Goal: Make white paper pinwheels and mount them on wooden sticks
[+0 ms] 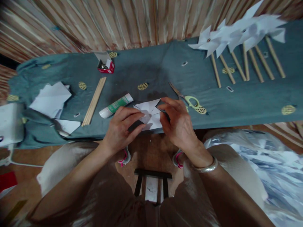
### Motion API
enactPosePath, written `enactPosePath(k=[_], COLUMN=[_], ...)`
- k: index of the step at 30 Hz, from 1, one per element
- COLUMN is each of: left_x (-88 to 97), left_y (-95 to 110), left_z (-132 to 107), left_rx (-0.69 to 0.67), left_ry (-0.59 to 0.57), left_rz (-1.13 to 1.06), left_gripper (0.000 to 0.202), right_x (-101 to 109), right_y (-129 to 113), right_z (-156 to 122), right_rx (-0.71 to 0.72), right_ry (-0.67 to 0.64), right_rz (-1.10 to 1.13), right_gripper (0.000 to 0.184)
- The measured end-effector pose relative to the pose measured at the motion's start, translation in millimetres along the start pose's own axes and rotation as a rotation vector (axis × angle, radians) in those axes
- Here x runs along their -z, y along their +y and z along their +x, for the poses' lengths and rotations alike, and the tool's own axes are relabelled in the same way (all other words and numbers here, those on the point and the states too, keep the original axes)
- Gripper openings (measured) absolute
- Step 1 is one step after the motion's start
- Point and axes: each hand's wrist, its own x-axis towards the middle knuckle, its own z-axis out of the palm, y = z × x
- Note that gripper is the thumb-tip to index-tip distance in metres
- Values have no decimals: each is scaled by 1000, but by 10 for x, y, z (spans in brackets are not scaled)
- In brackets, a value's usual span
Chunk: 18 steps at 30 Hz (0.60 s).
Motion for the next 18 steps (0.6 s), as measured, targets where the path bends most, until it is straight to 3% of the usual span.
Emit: enactPosePath(k=[6,18], left_x=[-107,-136], left_y=[153,110], left_z=[-20,-64], left_rx=[-106,-145], left_ry=[-129,-145], left_rz=[145,238], left_gripper=[17,11], right_x=[39,138], right_y=[32,18], right_z=[-9,-93], right_rx=[-19,-18], right_ry=[18,-78], right_rz=[10,87], right_gripper=[22,26])
